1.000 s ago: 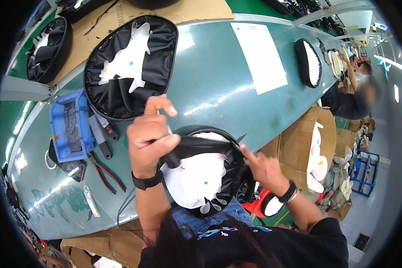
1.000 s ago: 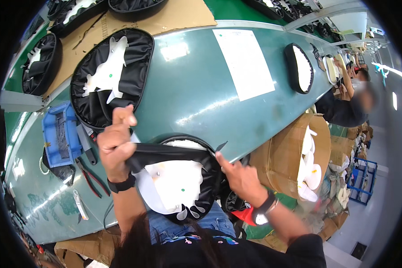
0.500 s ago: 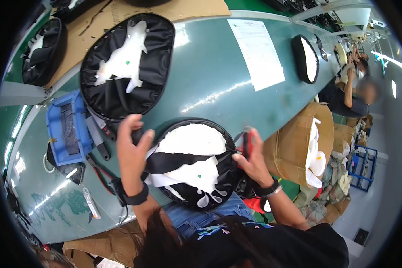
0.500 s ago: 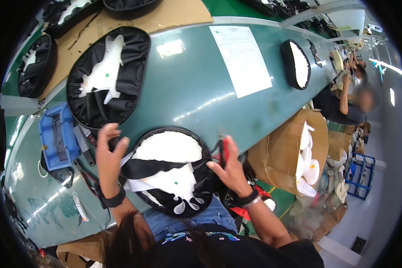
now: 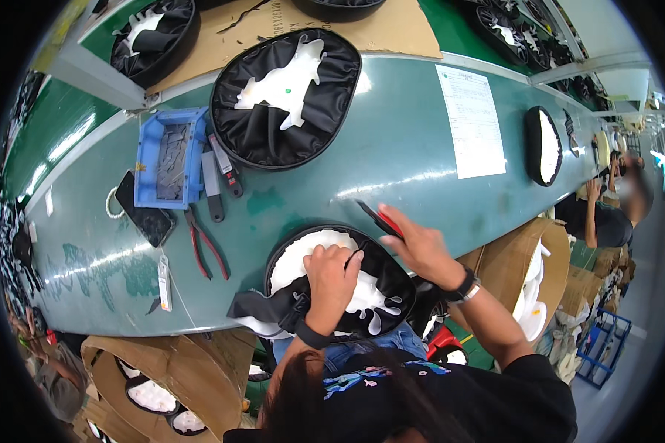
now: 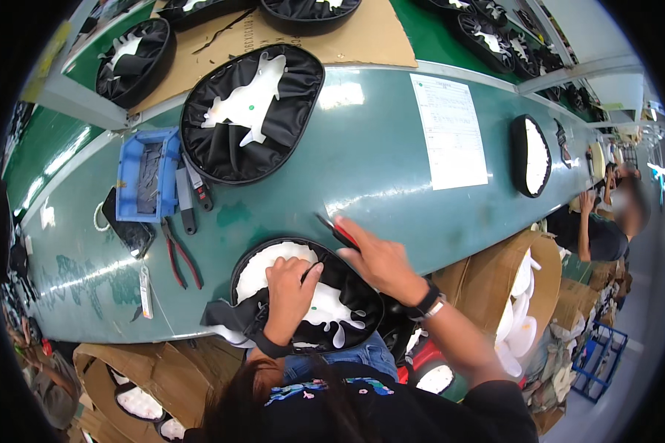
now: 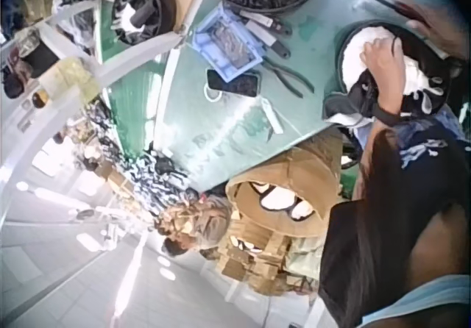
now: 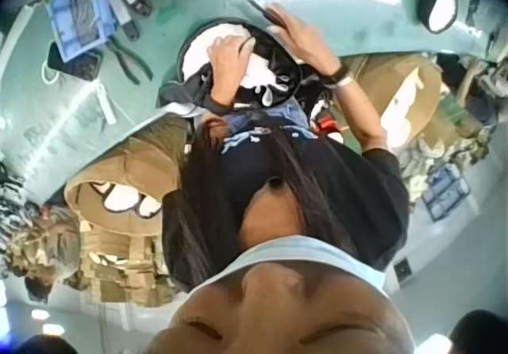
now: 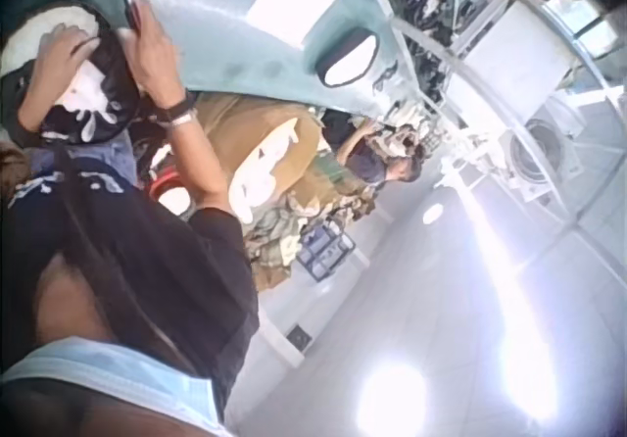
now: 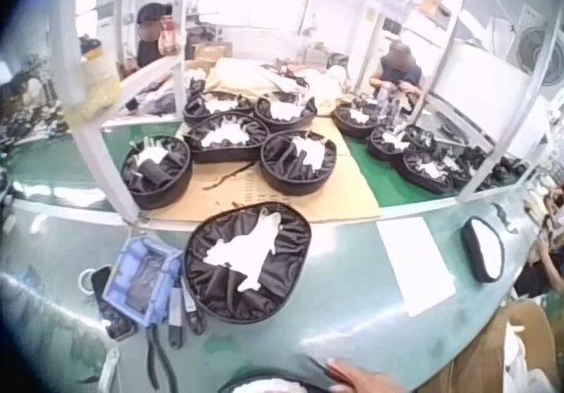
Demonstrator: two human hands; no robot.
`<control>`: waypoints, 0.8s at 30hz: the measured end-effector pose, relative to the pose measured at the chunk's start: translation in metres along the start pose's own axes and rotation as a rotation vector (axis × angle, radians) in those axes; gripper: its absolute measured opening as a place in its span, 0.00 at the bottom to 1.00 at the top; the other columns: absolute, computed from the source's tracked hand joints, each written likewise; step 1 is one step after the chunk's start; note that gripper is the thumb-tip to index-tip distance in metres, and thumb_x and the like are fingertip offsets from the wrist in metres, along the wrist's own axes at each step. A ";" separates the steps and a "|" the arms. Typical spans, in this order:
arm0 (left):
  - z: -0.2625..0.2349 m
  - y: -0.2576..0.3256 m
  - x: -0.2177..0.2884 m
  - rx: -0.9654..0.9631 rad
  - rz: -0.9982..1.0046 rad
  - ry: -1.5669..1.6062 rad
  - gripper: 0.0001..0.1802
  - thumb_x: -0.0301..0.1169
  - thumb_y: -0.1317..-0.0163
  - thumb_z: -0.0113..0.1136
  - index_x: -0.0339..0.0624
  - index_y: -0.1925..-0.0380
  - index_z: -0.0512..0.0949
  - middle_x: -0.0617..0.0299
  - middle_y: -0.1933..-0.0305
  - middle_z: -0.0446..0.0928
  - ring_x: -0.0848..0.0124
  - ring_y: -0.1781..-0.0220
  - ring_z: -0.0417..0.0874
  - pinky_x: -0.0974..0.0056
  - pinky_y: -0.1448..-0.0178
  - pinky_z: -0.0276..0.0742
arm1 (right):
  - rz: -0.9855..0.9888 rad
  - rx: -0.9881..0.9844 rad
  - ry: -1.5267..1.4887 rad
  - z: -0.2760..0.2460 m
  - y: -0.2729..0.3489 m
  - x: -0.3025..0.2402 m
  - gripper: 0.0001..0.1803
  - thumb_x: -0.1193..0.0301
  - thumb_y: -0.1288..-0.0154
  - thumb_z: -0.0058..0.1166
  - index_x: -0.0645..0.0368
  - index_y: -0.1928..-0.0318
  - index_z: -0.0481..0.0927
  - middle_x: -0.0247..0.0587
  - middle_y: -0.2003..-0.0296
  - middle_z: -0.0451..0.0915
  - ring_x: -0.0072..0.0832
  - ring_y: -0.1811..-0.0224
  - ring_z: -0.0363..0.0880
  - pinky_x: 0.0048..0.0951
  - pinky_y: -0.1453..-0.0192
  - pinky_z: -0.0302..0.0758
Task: The recorder is shown assembling bicycle seats by stretching and trimming the black cover over the padded seat base at a factory workbench.
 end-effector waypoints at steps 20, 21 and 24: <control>-0.132 0.021 0.043 -0.306 0.444 1.095 0.20 0.27 0.52 0.66 0.38 0.90 0.63 0.62 0.84 0.56 0.64 0.75 0.59 0.59 0.65 0.56 | 0.133 -0.260 0.505 0.014 0.154 0.046 0.36 0.75 0.40 0.46 0.45 0.30 0.58 0.48 0.75 0.72 0.43 0.82 0.74 0.42 0.80 0.71; -0.144 0.025 0.023 -0.118 0.379 1.213 0.19 0.27 0.52 0.66 0.38 0.89 0.64 0.61 0.84 0.56 0.65 0.74 0.60 0.59 0.64 0.57 | 0.175 -0.233 0.496 0.018 0.164 0.042 0.35 0.75 0.39 0.46 0.45 0.30 0.58 0.48 0.76 0.71 0.43 0.82 0.74 0.44 0.81 0.70; -0.142 0.017 -0.027 -0.005 0.061 0.847 0.16 0.29 0.51 0.67 0.38 0.87 0.68 0.61 0.82 0.59 0.64 0.71 0.64 0.57 0.62 0.61 | 0.330 -0.143 0.483 0.031 0.182 0.040 0.34 0.73 0.38 0.46 0.46 0.30 0.58 0.47 0.77 0.71 0.42 0.83 0.73 0.44 0.81 0.68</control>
Point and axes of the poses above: each hand's wrist, its own y-axis away from the middle knuckle, its own z-axis out of the palm, x = y × z, the point moved 9 cm from there along -y, towards the middle knuckle
